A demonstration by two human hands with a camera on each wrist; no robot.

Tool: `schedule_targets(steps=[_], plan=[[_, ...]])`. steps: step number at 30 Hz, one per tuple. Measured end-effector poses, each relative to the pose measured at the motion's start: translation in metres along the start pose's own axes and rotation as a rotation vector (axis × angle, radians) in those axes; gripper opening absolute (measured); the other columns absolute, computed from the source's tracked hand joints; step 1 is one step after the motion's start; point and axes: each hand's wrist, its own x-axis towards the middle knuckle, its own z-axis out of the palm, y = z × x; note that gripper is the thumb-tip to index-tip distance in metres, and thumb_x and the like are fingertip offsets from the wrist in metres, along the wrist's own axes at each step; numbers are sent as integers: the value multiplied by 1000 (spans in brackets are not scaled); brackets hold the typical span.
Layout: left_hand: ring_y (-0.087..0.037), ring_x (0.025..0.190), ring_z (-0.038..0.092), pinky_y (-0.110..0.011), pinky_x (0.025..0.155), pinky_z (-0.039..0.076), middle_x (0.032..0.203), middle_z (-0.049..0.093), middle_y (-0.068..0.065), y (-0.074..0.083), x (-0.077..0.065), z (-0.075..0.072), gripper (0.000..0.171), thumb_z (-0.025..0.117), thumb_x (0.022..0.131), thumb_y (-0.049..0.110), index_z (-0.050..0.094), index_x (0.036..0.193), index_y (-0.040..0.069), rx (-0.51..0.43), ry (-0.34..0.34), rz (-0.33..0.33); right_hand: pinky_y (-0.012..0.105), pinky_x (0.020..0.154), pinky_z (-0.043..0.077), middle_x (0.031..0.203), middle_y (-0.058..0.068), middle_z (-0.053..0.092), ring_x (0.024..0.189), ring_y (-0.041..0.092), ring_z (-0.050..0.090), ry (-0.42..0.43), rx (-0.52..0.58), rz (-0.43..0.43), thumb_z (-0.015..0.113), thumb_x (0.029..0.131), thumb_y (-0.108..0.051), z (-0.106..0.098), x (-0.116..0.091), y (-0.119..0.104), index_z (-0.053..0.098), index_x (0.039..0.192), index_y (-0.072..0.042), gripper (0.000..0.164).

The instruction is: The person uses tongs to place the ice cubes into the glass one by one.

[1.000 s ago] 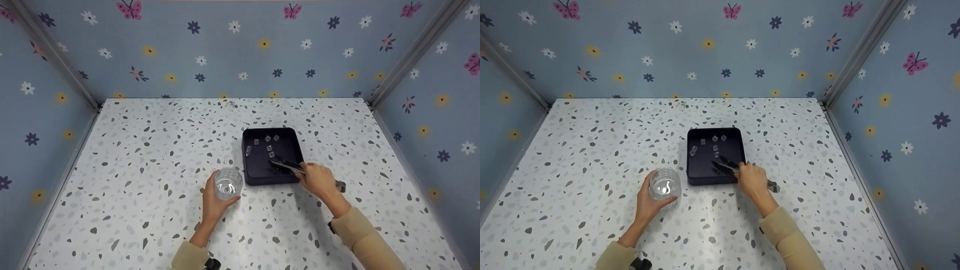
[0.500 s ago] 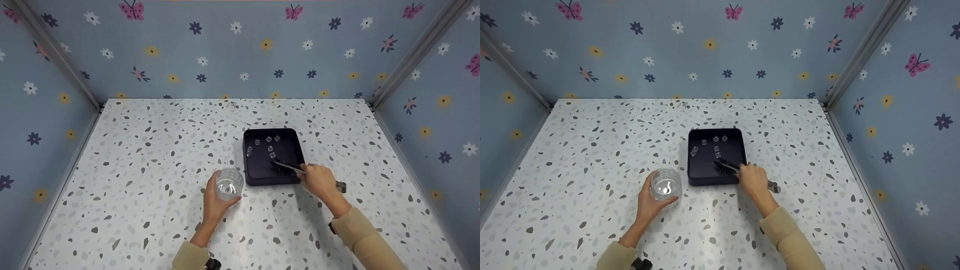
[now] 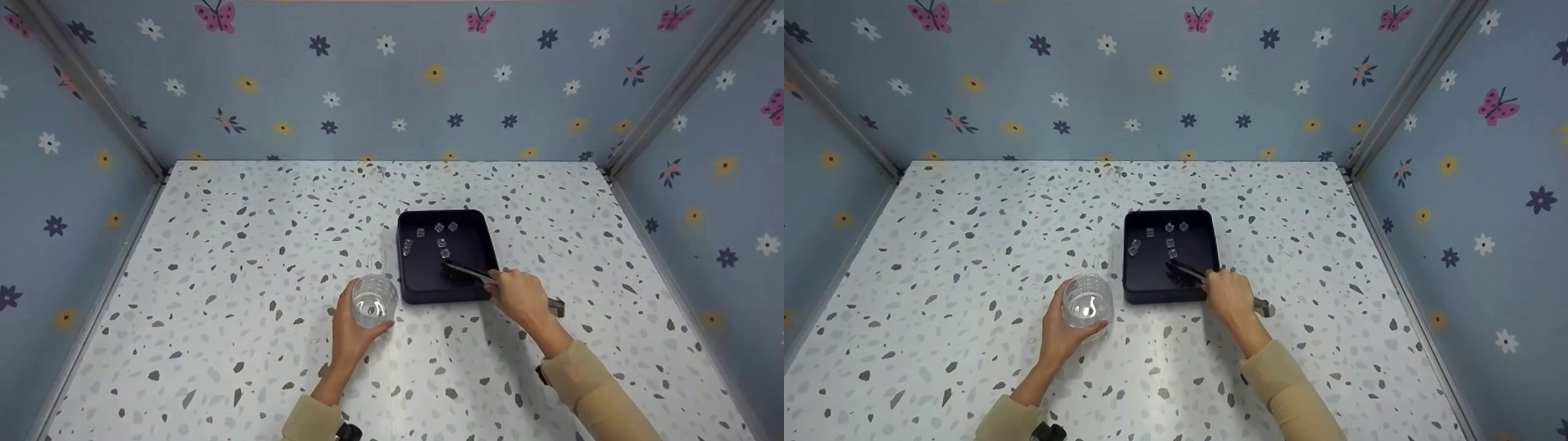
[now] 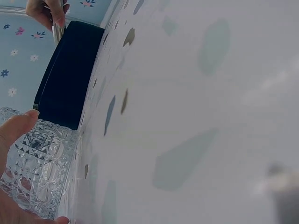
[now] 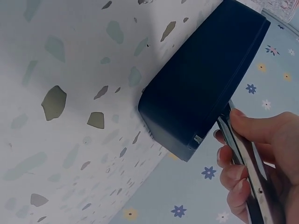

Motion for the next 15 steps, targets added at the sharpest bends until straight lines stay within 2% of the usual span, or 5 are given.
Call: schedule_targets(steps=[7, 15], plan=[[-25, 120, 37, -34, 103, 28, 131, 41, -13, 1, -1, -1, 99, 85, 51, 15, 32, 134, 2, 11, -10, 17, 41, 40, 44, 62, 12, 59, 50, 28, 55, 30, 5, -22, 67, 77, -15, 2, -4, 0, 66, 86, -5, 13], [-23, 121, 37, -32, 104, 27, 132, 40, -10, 3, 0, -2, 99, 84, 52, 15, 31, 135, 6, 21, -22, 5, 40, 39, 41, 59, 8, 55, 48, 27, 52, 44, 24, -10, 66, 79, -16, -4, -4, -1, 60, 77, -8, 10]])
